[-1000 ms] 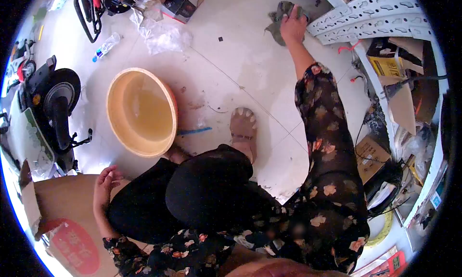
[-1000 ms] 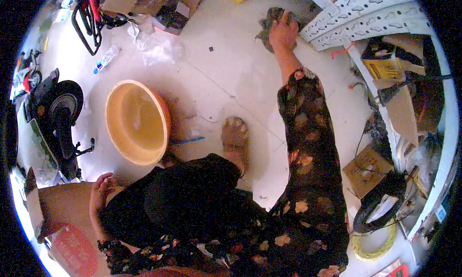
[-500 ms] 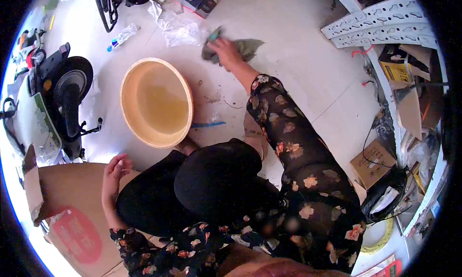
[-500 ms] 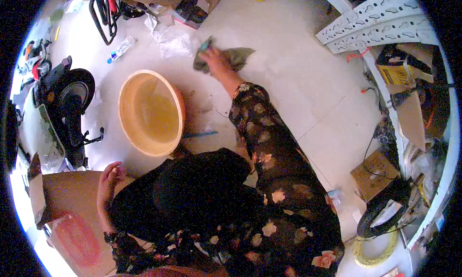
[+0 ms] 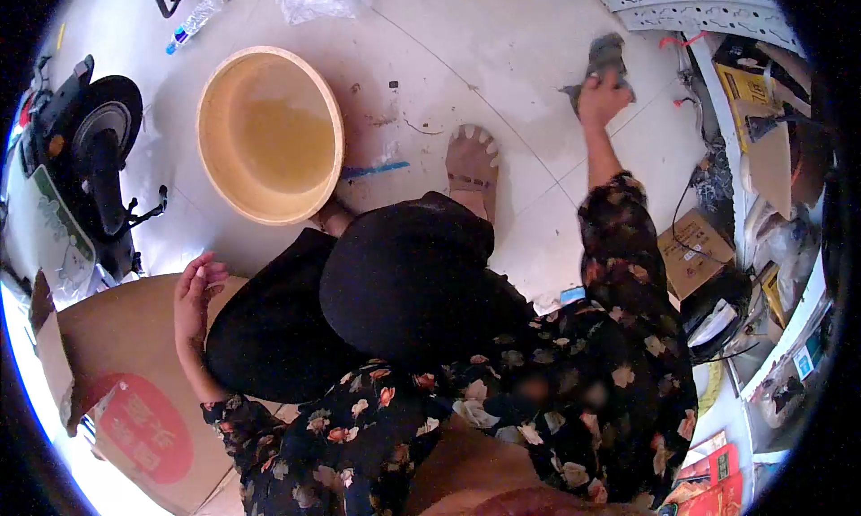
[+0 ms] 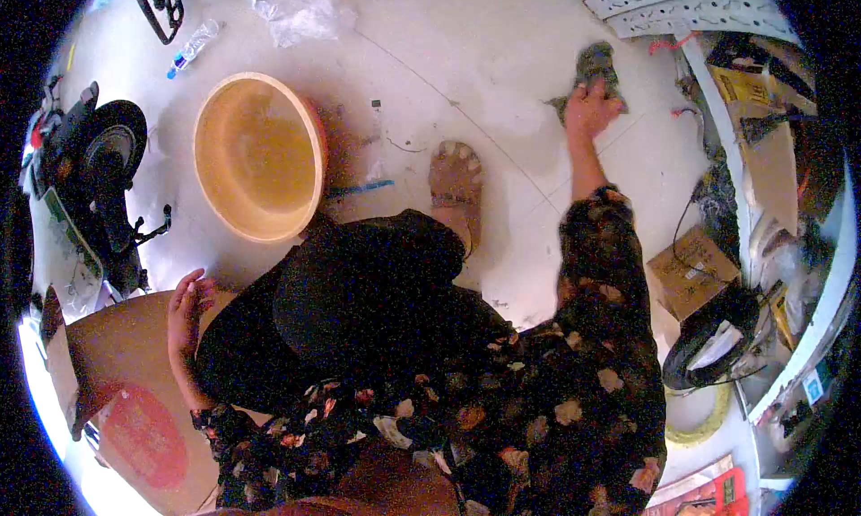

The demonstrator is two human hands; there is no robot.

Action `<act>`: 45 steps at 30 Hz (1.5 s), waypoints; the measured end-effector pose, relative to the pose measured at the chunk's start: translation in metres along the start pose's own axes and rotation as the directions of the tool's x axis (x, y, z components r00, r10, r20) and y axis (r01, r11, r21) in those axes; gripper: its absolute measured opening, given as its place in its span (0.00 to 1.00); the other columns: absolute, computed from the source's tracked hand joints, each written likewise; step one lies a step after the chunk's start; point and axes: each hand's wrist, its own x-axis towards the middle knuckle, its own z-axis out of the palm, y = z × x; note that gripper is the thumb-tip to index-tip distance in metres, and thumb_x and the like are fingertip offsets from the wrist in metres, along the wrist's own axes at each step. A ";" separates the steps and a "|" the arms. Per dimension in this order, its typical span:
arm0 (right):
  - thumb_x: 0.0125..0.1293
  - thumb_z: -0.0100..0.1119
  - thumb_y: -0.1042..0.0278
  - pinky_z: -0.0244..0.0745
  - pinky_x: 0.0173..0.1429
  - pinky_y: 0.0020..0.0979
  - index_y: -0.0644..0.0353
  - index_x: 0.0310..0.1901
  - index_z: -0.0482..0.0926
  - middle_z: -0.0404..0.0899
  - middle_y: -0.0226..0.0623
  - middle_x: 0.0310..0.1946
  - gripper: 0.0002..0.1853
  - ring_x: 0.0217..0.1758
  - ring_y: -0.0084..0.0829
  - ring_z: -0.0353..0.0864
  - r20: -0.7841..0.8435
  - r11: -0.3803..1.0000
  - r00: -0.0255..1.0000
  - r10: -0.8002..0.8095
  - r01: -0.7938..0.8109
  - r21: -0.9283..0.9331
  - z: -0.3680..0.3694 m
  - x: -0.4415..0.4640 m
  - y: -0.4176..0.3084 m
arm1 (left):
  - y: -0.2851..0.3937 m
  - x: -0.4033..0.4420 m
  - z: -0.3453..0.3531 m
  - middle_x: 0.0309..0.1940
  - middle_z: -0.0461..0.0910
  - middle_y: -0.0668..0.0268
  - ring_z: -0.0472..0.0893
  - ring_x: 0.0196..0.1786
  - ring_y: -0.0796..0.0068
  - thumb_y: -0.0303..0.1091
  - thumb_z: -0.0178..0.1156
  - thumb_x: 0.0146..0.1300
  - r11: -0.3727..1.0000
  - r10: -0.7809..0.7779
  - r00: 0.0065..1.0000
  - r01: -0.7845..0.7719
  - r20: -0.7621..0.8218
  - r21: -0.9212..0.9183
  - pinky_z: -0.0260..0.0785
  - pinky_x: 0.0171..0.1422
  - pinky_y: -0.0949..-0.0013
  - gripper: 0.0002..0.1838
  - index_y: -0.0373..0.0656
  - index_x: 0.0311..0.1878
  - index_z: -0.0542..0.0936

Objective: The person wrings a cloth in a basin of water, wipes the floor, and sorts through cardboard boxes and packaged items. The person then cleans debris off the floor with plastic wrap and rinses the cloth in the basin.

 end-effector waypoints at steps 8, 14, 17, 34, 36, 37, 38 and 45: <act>0.63 0.51 0.46 0.67 0.55 0.51 0.72 0.44 0.74 0.71 0.62 0.47 0.29 0.51 0.58 0.71 0.474 0.839 0.879 0.058 -0.300 0.454 -0.018 -0.104 -0.201 | 0.012 -0.008 0.009 0.47 0.78 0.64 0.77 0.48 0.75 0.38 0.47 0.71 0.998 0.058 0.998 -0.059 -0.025 -0.020 0.68 0.53 0.72 0.19 0.41 0.60 0.72; 0.62 0.56 0.66 0.70 0.53 0.44 0.45 0.57 0.75 0.68 0.50 0.43 0.20 0.49 0.51 0.69 0.257 0.596 0.620 -0.741 0.433 0.676 0.010 -0.193 -0.295 | 0.020 -0.014 0.007 0.49 0.78 0.65 0.76 0.49 0.76 0.39 0.47 0.71 0.989 0.144 0.989 -0.145 -0.037 -0.025 0.67 0.54 0.72 0.19 0.42 0.61 0.72; 0.60 0.58 0.67 0.67 0.56 0.46 0.46 0.59 0.74 0.68 0.52 0.45 0.23 0.52 0.52 0.67 0.194 0.571 0.716 -0.670 0.330 0.751 -0.007 -0.177 -0.293 | 0.013 -0.010 0.001 0.50 0.78 0.65 0.76 0.51 0.77 0.41 0.48 0.71 0.975 0.167 0.982 -0.178 -0.083 -0.137 0.66 0.55 0.71 0.20 0.43 0.61 0.72; 0.56 0.64 0.61 0.68 0.62 0.46 0.46 0.71 0.55 0.63 0.57 0.63 0.41 0.65 0.52 0.66 0.204 0.389 0.337 -0.919 0.691 0.609 0.014 -0.058 -0.339 | -0.082 0.164 0.048 0.47 0.80 0.67 0.78 0.47 0.76 0.29 0.50 0.67 0.857 0.142 0.883 -0.336 -0.448 -0.390 0.70 0.48 0.71 0.14 0.40 0.53 0.77; 0.54 0.67 0.61 0.63 0.67 0.43 0.45 0.73 0.45 0.58 0.59 0.66 0.49 0.67 0.52 0.62 0.438 0.593 0.427 -0.791 0.362 0.719 0.010 -0.069 -0.384 | -0.087 0.165 0.048 0.47 0.80 0.67 0.78 0.47 0.76 0.29 0.49 0.67 0.860 0.150 0.893 -0.330 -0.424 -0.390 0.70 0.48 0.72 0.14 0.40 0.53 0.77; 0.54 0.67 0.62 0.64 0.67 0.42 0.44 0.73 0.41 0.58 0.58 0.66 0.51 0.66 0.52 0.63 0.472 0.623 0.447 -0.760 0.297 0.723 0.017 -0.070 -0.402 | -0.089 0.165 0.047 0.47 0.80 0.67 0.79 0.47 0.76 0.29 0.49 0.67 0.861 0.157 0.897 -0.329 -0.413 -0.388 0.71 0.48 0.72 0.14 0.40 0.53 0.77; 0.54 0.67 0.63 0.64 0.66 0.40 0.44 0.74 0.38 0.57 0.58 0.67 0.53 0.65 0.51 0.64 0.505 0.650 0.465 -0.727 0.232 0.724 0.024 -0.072 -0.420 | -0.092 0.165 0.046 0.47 0.80 0.67 0.78 0.46 0.76 0.28 0.49 0.67 0.859 0.139 0.906 -0.311 -0.399 -0.406 0.71 0.48 0.72 0.14 0.41 0.53 0.77; 0.58 0.62 0.64 0.76 0.50 0.38 0.50 0.68 0.60 0.73 0.48 0.53 0.36 0.50 0.41 0.78 0.389 0.577 0.426 -0.817 0.635 0.514 0.072 -0.094 -0.408 | -0.120 0.164 0.044 0.45 0.80 0.67 0.78 0.45 0.76 0.29 0.48 0.68 0.848 0.029 0.941 -0.201 -0.336 -0.490 0.70 0.47 0.72 0.13 0.41 0.52 0.78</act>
